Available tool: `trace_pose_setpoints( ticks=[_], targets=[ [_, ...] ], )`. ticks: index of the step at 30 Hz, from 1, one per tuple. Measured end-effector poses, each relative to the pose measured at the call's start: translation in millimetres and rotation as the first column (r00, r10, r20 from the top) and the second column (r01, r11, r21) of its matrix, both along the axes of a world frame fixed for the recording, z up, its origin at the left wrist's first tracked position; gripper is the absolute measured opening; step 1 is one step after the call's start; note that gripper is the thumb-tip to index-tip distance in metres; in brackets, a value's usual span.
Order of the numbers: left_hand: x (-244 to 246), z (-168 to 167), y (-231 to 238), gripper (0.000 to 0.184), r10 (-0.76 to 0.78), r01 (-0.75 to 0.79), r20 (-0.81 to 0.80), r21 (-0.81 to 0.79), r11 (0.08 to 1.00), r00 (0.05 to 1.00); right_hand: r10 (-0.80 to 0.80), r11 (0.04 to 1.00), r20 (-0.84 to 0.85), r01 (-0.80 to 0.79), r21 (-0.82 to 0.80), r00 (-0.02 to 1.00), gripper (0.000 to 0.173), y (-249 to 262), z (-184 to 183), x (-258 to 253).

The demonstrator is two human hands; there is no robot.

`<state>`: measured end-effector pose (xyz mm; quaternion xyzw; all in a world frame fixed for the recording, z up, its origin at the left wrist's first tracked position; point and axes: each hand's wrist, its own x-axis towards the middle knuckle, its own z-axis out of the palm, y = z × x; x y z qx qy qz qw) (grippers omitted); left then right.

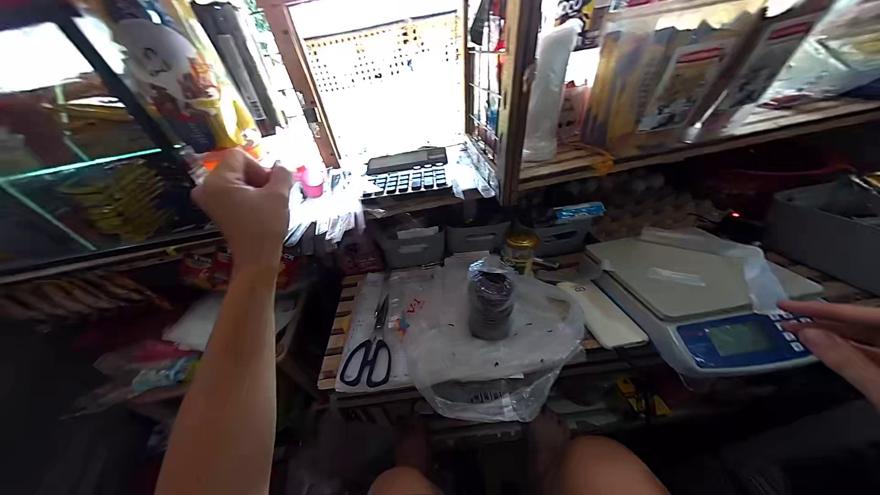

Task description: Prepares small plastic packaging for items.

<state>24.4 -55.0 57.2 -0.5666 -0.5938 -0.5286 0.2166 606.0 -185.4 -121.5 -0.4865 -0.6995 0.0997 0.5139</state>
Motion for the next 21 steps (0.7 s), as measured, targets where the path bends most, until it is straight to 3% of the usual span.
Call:
trace_pose_setpoints(
  ticks=[3, 7, 10, 12, 15, 18, 21],
  targets=[
    [13, -4, -17, 0.019, -0.143, 0.131, 0.101, 0.114, 0.985, 0.985, -0.098, 0.993, 0.030, 0.100, -0.065, 0.995, 0.034, 6, 5, 8],
    [28, -16, -30, 0.042, -0.399, 0.398, 0.205, 0.045, 0.916, 0.894, -0.119, 0.991, 0.088, 0.124, -0.050, 0.989, 0.036, 13, 13, 5],
    [42, -26, -37, 0.021, -0.461, 0.485, 0.269, -0.024, 0.874, 0.845, -0.205, 0.979, 0.206, 0.203, 0.031, 0.957, 0.042, 28, 10, 9],
    [60, -37, -44, 0.013, -0.538, 0.580, 0.327, -0.039, 0.814, 0.777, -0.278, 0.961, 0.298, 0.262, 0.094, 0.913, 0.040, 39, 10, 12],
    [95, -57, -57, 0.007, -0.651, 0.719, 0.425, -0.002, 0.695, 0.630, -0.305, 0.950, 0.378, 0.310, 0.049, 0.874, 0.025, 54, 19, 11],
    [123, -77, -66, 0.007, -0.732, 0.803, 0.470, 0.076, 0.591, 0.494, -0.293, 0.946, 0.461, 0.325, 0.012, 0.838, 0.020, 74, 14, 10],
    [146, -98, -72, 0.008, -0.757, 0.831, 0.484, 0.100, 0.547, 0.439, -0.237, 0.958, 0.502, 0.285, -0.020, 0.832, 0.021, 94, 4, 5]
  ],
)
